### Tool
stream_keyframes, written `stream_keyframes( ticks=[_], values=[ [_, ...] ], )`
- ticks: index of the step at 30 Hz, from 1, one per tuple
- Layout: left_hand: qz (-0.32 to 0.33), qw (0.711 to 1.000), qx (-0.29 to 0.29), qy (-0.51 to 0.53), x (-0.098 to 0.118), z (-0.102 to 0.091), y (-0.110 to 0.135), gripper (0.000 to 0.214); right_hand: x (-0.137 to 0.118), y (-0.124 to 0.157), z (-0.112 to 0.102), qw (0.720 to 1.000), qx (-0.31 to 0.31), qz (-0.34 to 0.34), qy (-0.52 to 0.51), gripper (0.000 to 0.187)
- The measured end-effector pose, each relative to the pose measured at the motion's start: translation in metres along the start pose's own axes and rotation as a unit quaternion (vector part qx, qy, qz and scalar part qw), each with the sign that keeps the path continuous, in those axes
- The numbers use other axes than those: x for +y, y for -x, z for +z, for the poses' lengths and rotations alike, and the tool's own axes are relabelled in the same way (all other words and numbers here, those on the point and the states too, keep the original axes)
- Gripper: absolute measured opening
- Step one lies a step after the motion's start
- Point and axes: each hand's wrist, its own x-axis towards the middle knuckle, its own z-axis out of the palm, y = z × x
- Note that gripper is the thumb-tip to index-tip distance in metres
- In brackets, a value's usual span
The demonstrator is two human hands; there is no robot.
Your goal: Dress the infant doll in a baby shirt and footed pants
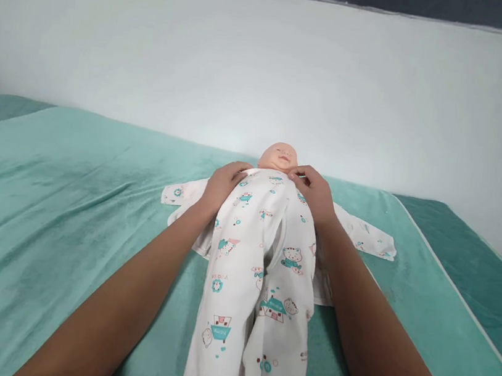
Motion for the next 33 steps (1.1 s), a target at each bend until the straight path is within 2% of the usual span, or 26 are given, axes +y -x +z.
stream_keyframes(
  ticks=[2,5,8,11,16,22,28,31,33],
  values=[
    [0.032,0.998,-0.027,-0.051,-0.002,-0.002,0.005,0.036,0.000,0.006,-0.001,1.000,-0.003,-0.014,-0.001,0.021],
    [0.041,0.983,-0.068,-0.165,-0.004,-0.006,0.011,0.052,-0.001,0.017,-0.005,1.000,-0.010,-0.018,0.005,0.028],
    [0.030,0.965,-0.092,-0.245,-0.006,-0.007,0.015,0.056,-0.004,0.029,-0.008,1.000,-0.020,-0.008,-0.005,0.033],
    [0.038,0.959,-0.091,-0.267,-0.009,-0.008,0.021,0.057,-0.007,0.042,-0.011,0.999,-0.024,0.005,-0.023,0.037],
    [0.076,0.968,-0.050,-0.233,-0.011,-0.009,0.039,0.054,-0.013,0.067,-0.012,0.998,0.006,0.050,-0.046,0.043],
    [0.113,0.984,0.010,-0.135,-0.005,-0.012,0.065,0.045,-0.021,0.099,-0.013,0.993,0.029,0.091,-0.068,0.045],
    [0.009,0.996,0.056,-0.073,0.015,-0.018,0.109,0.035,-0.038,0.133,-0.014,0.987,0.070,0.131,-0.066,0.041],
    [-0.021,0.997,0.077,-0.020,0.032,-0.027,0.148,0.030,-0.055,0.161,-0.014,0.984,0.101,0.124,-0.085,0.040],
    [-0.038,0.997,0.067,0.032,0.045,-0.033,0.181,0.026,-0.070,0.185,-0.014,0.983,0.116,0.103,-0.098,0.039]
  ],
)
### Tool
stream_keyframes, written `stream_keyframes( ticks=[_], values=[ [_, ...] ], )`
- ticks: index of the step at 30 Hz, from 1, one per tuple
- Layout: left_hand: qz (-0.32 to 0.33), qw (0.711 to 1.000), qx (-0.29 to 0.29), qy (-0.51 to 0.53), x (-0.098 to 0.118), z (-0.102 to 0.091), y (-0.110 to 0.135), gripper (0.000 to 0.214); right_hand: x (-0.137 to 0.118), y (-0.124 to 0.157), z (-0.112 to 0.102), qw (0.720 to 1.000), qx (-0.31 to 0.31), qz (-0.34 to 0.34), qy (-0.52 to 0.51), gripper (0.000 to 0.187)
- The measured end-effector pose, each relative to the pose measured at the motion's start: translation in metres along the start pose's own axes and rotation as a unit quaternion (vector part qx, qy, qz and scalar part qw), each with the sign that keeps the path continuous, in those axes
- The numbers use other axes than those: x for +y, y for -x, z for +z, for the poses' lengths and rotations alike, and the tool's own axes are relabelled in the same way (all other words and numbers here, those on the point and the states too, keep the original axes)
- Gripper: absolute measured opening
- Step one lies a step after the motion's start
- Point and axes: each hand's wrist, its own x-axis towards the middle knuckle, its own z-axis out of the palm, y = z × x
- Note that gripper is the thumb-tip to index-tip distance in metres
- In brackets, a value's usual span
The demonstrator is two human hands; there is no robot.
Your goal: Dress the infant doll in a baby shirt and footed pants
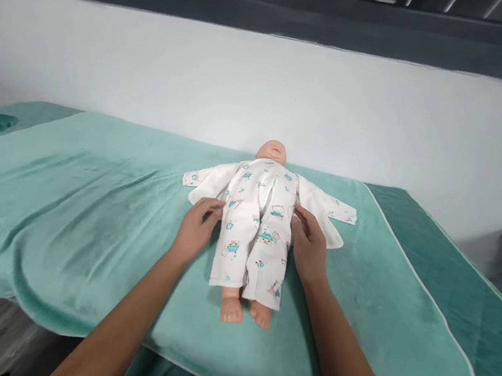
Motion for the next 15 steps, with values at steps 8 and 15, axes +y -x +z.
stream_keyframes(
  ticks=[8,15],
  values=[
    [-0.001,0.993,-0.117,0.009,0.034,-0.020,0.114,0.028,-0.058,0.090,-0.015,0.974,-0.195,-0.072,0.088,0.024],
    [-0.015,0.994,-0.105,0.018,0.047,-0.015,0.111,0.013,-0.095,0.094,0.001,0.859,-0.282,-0.146,0.400,0.007]
  ],
)
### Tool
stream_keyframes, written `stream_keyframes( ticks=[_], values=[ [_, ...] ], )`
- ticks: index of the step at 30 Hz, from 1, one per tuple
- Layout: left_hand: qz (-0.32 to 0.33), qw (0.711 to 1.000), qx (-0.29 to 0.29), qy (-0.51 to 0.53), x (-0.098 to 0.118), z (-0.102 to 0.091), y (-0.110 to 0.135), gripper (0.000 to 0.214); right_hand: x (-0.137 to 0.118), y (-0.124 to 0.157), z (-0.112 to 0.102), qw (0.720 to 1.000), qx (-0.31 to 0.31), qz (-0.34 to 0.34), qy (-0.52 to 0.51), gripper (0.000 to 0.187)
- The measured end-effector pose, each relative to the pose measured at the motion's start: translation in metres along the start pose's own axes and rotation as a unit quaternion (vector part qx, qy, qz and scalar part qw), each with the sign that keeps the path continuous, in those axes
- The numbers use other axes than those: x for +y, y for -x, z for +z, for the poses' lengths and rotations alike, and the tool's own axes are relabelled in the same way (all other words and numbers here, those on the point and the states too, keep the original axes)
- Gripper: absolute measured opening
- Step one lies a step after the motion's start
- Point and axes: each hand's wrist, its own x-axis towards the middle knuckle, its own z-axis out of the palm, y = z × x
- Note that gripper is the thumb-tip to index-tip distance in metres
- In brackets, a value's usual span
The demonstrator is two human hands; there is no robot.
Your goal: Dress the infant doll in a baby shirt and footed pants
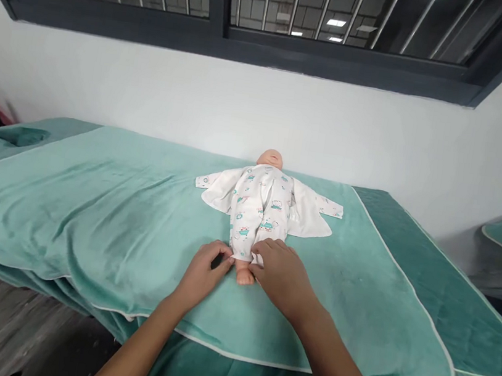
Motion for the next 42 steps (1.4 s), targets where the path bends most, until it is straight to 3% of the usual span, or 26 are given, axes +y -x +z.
stream_keyframes(
  ticks=[6,11,16,19,21,24,26,29,32,35,38,42],
  values=[
    [-0.013,0.991,0.024,0.129,0.020,-0.005,0.005,0.020,-0.021,-0.004,0.011,1.000,0.021,0.018,0.008,0.005],
    [-0.020,0.988,0.030,0.148,0.015,-0.011,0.011,0.017,-0.026,0.001,0.021,0.997,0.078,0.005,-0.004,0.010],
    [-0.025,0.994,0.056,0.091,-0.003,-0.020,0.028,0.016,-0.030,0.011,0.016,0.993,0.073,-0.095,-0.010,0.012],
    [-0.034,0.997,0.043,0.063,-0.009,-0.021,0.036,0.014,-0.029,0.019,0.012,0.991,0.053,-0.113,-0.045,0.010],
    [-0.037,0.997,0.041,0.058,-0.008,-0.020,0.037,0.012,-0.022,0.027,0.013,0.987,0.066,-0.095,-0.108,0.009],
    [-0.021,0.996,0.067,0.054,0.003,-0.019,0.032,0.010,-0.002,0.043,0.019,0.970,0.143,-0.023,-0.198,0.017],
    [0.010,0.997,0.073,0.038,0.017,-0.017,0.026,0.013,0.013,0.052,0.028,0.958,0.196,0.041,-0.206,0.027],
    [0.082,0.996,0.037,-0.025,0.039,-0.008,0.013,0.015,0.027,0.059,0.045,0.957,0.203,0.091,-0.186,0.032],
    [0.139,0.979,-0.020,-0.147,0.052,0.005,0.001,0.019,0.030,0.055,0.057,0.965,0.185,0.101,-0.155,0.025],
    [0.151,0.953,-0.055,-0.257,0.055,0.018,-0.006,0.024,0.029,0.048,0.058,0.969,0.184,0.111,-0.122,0.016],
    [0.152,0.939,-0.053,-0.304,0.054,0.026,-0.006,0.023,0.028,0.046,0.051,0.962,0.192,0.103,-0.164,0.013],
    [0.149,0.942,-0.030,-0.298,0.057,0.028,-0.005,0.014,0.021,0.053,0.035,0.947,0.213,0.058,-0.233,0.009]
  ],
)
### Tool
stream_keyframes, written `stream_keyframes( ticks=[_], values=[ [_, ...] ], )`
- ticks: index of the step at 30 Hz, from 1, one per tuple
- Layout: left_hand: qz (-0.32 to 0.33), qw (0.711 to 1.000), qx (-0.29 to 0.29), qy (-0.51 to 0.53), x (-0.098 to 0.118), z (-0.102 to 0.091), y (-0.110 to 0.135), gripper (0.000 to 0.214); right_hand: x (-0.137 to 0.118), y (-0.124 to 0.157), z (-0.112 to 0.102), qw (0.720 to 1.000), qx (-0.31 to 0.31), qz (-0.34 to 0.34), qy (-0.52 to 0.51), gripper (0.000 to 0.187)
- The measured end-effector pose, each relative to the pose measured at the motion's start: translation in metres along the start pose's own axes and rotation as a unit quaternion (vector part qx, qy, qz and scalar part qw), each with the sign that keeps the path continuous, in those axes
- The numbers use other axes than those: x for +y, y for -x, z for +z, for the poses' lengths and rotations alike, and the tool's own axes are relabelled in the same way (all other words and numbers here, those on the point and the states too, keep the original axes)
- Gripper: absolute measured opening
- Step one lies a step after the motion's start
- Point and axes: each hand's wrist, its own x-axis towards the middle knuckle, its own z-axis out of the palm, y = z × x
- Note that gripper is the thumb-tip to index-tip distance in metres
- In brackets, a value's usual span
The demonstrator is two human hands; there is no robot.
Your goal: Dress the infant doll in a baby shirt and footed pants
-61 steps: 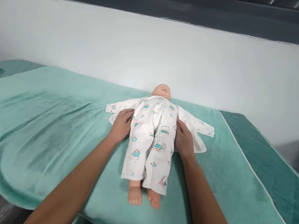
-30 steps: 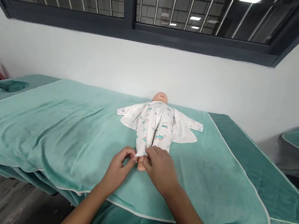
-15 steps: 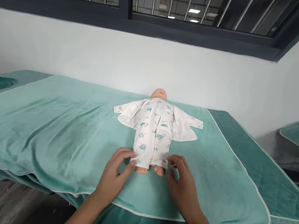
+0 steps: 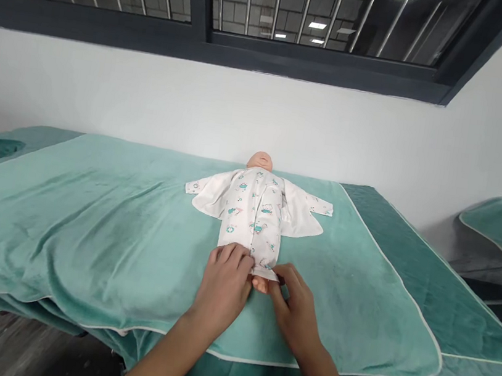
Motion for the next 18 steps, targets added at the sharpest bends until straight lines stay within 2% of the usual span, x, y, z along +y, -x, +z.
stream_keyframes(
  ticks=[4,7,14,16,18],
  values=[
    [0.001,0.999,0.043,0.015,0.003,-0.003,0.000,0.013,-0.005,0.004,-0.010,1.000,0.002,-0.018,0.006,0.007],
    [0.048,0.996,0.063,0.036,0.004,-0.002,0.007,0.015,0.003,0.012,-0.012,1.000,-0.009,-0.012,0.022,0.008],
    [0.125,0.982,0.070,0.120,0.004,0.000,0.035,0.019,0.016,0.041,-0.018,0.994,-0.104,0.004,0.042,0.011],
    [0.114,0.974,0.078,0.180,-0.001,-0.003,0.036,0.017,0.017,0.037,-0.026,0.990,-0.141,0.017,0.019,0.015],
    [0.066,0.966,0.096,0.231,-0.010,-0.007,0.029,0.014,0.020,0.026,-0.034,0.987,-0.154,0.041,-0.015,0.021]
  ],
)
